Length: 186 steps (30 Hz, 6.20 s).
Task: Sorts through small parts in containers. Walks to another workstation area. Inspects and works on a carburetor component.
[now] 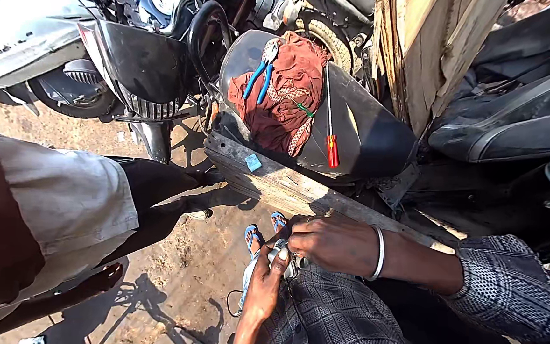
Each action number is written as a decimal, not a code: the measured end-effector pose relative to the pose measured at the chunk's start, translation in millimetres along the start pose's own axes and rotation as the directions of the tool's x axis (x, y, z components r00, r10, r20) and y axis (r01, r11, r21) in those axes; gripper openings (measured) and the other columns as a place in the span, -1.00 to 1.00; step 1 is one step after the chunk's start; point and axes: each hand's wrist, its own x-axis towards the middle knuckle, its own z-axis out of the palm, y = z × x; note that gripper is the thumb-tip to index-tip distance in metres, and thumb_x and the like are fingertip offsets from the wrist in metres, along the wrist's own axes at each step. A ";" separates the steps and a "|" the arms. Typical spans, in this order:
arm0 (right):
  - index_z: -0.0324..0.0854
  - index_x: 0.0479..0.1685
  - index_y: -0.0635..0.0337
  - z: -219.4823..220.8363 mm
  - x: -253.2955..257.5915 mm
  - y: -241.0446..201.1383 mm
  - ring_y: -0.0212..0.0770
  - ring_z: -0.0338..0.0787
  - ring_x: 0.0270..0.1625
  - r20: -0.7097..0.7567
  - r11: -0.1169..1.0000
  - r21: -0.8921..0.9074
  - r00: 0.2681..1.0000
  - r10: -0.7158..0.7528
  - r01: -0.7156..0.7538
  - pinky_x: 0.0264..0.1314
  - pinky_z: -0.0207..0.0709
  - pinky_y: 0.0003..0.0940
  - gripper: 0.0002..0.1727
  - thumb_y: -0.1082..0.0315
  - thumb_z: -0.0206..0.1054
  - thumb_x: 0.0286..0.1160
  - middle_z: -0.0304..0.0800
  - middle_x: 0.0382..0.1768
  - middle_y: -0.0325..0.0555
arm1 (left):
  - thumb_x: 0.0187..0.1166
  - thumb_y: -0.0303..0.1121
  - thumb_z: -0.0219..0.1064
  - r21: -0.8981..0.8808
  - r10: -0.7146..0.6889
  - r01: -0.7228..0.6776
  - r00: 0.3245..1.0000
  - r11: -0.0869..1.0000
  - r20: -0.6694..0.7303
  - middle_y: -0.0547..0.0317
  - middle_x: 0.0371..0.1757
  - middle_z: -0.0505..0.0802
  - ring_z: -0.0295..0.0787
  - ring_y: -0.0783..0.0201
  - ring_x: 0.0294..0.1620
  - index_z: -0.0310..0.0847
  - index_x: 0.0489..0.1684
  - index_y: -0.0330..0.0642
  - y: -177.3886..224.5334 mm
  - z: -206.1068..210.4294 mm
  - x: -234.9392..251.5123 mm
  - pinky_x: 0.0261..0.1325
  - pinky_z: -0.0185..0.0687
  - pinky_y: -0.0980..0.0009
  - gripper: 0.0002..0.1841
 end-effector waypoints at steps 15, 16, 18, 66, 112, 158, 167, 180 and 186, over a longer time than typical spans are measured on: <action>0.75 0.03 0.33 164.1 -16.3 225.4 0.27 0.82 0.05 -0.282 0.649 0.288 0.585 0.761 -0.705 0.11 0.67 0.29 -0.76 0.42 0.40 0.46 0.76 0.02 0.28 | 0.58 0.35 0.12 -0.806 -0.047 0.104 0.994 0.583 0.094 -0.02 -0.27 0.81 0.75 0.26 -0.45 0.57 0.05 -0.19 -17.8 10.9 29.4 -0.36 0.70 0.42 -0.33; 0.73 0.02 0.34 170.5 -16.2 230.2 0.27 0.81 0.05 -0.298 0.633 0.324 0.559 0.773 -0.703 0.13 0.66 0.29 -0.77 0.42 0.42 0.46 0.76 0.00 0.27 | 0.56 0.36 0.13 -0.812 -0.024 0.103 0.994 0.574 0.110 -0.02 -0.26 0.81 0.74 0.26 -0.43 0.58 0.06 -0.18 -15.5 9.5 29.8 -0.33 0.69 0.43 -0.32; 0.73 0.01 0.31 175.7 -16.2 234.3 0.23 0.81 0.05 -0.308 0.615 0.378 0.532 0.789 -0.692 0.16 0.65 0.27 -0.77 0.38 0.46 0.46 0.77 -0.03 0.23 | 0.47 0.38 0.25 -0.830 0.028 0.114 0.988 0.546 0.155 -0.03 -0.16 0.82 0.75 0.27 -0.37 0.62 0.12 -0.14 -11.6 5.7 31.6 -0.29 0.68 0.44 -0.30; 0.89 -0.07 0.16 151.9 -7.2 -10.3 -0.34 0.66 -0.33 -0.748 0.754 0.531 0.203 0.631 -0.388 -0.30 0.63 -0.42 -0.81 0.31 0.52 0.43 0.72 -0.05 -0.03 | 0.59 -0.03 0.24 -0.863 0.116 -0.138 0.989 0.487 -0.093 0.04 -0.04 0.80 0.75 0.26 -0.33 0.55 0.22 0.04 3.9 -36.9 -11.2 -0.32 0.70 0.38 -0.64; 0.81 -0.17 0.13 75.9 19.0 -118.6 -0.36 0.86 -0.52 -0.722 0.763 0.622 0.505 0.473 0.175 -0.48 0.83 -0.48 -0.82 0.46 0.60 0.27 0.93 -0.38 -0.23 | 0.67 -0.15 0.16 -0.849 0.075 -0.138 0.990 0.510 -0.116 0.07 -0.05 0.78 0.73 0.36 -0.34 0.40 0.31 0.03 27.2 -25.1 -39.4 -0.37 0.64 0.53 -0.68; 0.85 -0.02 0.12 72.4 62.5 -144.3 -0.20 0.74 0.38 -0.781 0.878 0.479 0.466 0.416 0.019 0.30 0.73 -0.38 -0.63 0.26 0.71 0.15 0.73 0.39 -0.09 | 0.53 -0.25 0.27 -0.712 0.176 -0.223 0.974 0.666 -0.141 0.20 0.12 0.74 0.77 0.32 0.07 0.20 0.48 0.18 25.2 -65.5 -68.4 0.14 0.71 0.32 -0.47; 0.87 -0.33 0.01 77.6 58.1 -162.7 -0.28 0.77 0.27 -0.843 0.925 0.379 0.399 0.361 -0.036 0.20 0.77 -0.47 -0.91 0.35 0.64 0.22 0.80 0.22 -0.20 | 0.56 -0.23 0.32 -0.679 0.282 -0.365 0.930 0.638 -0.235 0.27 0.17 0.73 0.77 0.35 0.14 0.11 0.52 0.24 27.5 -58.9 -75.0 0.19 0.72 0.33 -0.42; 0.86 -0.27 0.03 82.7 56.9 -159.7 -0.22 0.75 0.32 -0.855 0.929 0.363 0.420 0.304 0.066 0.27 0.77 -0.38 -0.90 0.36 0.62 0.28 0.78 0.22 -0.16 | 0.53 0.00 0.45 -0.552 0.483 -0.608 0.792 0.571 -0.373 0.45 0.23 0.67 0.72 0.51 0.14 0.09 0.51 0.44 16.8 -51.3 -71.3 0.09 0.72 0.54 -0.35; 0.83 -0.23 -0.01 86.8 52.8 -155.0 -0.23 0.71 0.37 -0.897 0.948 0.279 0.395 0.200 0.152 0.36 0.72 -0.36 -0.90 0.34 0.61 0.33 0.76 0.20 -0.25 | 0.60 -0.08 0.39 -0.474 0.612 -0.722 0.686 0.504 -0.394 0.51 0.34 0.62 0.61 0.54 0.33 0.07 0.56 0.43 21.2 -48.0 -70.9 0.36 0.58 0.53 -0.37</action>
